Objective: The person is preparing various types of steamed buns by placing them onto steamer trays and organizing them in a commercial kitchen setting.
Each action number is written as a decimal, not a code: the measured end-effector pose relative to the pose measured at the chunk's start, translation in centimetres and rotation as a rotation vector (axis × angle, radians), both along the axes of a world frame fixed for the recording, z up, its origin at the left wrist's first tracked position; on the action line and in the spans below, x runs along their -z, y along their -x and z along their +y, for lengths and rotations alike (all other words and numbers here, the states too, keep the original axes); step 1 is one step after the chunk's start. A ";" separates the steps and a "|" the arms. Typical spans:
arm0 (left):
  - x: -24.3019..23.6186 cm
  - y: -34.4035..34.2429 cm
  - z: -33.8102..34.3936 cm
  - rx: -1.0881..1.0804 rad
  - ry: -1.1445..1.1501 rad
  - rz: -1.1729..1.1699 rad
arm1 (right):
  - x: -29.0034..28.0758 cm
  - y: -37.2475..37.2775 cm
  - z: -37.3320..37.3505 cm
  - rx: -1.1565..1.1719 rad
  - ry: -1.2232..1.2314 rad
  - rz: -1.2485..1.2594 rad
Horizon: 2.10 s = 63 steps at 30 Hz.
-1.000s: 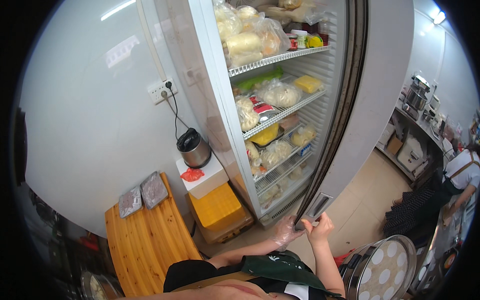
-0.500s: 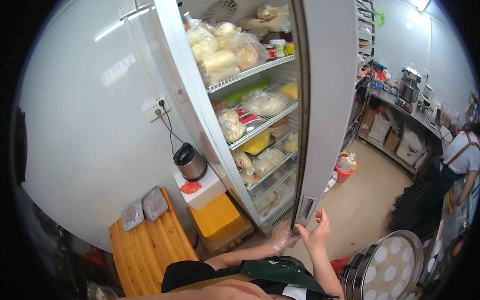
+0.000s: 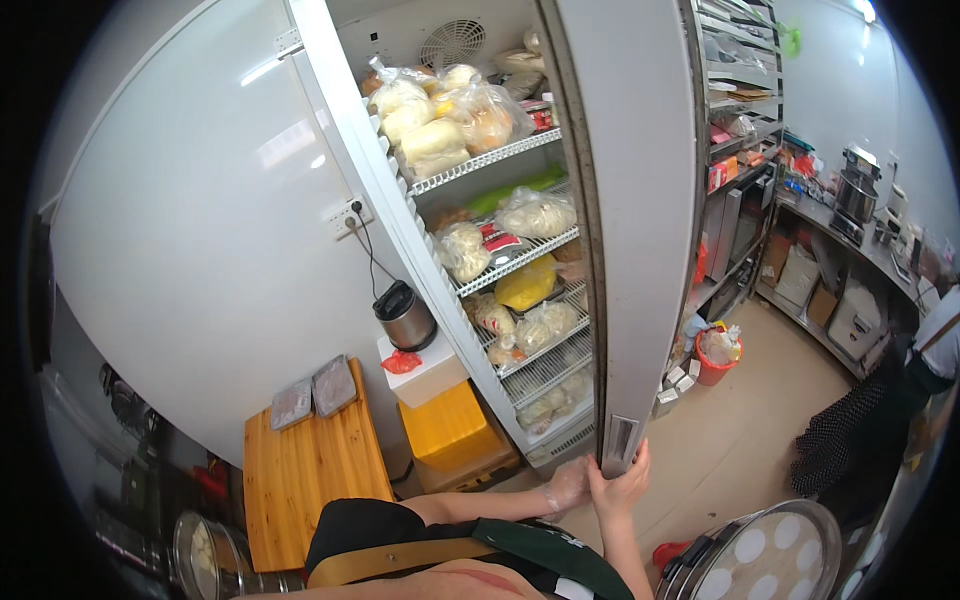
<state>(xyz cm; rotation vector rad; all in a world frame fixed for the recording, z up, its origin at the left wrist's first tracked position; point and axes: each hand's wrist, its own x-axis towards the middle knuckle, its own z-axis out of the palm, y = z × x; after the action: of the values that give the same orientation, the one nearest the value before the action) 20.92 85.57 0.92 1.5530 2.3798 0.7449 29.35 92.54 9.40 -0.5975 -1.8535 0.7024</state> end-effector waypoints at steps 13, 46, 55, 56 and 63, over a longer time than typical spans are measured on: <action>-1.4 -3.0 0.4 0.109 -0.093 0.001 | 3.3 -4.0 4.9 0.152 0.066 0.059; 0.5 -0.8 -6.1 -0.041 0.179 -0.073 | 3.1 -2.8 3.5 0.154 0.055 0.032; 2.5 0.7 -4.2 -0.065 -0.080 -0.152 | -0.8 -1.9 -0.4 -0.036 0.175 -0.099; -0.6 -0.7 -2.9 -0.087 -0.044 -0.205 | -1.6 -2.6 0.0 -0.039 0.119 -0.187; 8.4 6.6 -6.3 -0.190 -0.443 -0.733 | 1.8 -3.7 -4.0 -0.500 0.089 -0.590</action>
<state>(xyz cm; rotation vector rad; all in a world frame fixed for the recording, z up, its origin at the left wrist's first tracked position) 14.32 79.26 -7.52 0.9138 1.8802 1.6331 33.09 88.57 7.63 -0.4208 -2.5786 1.0125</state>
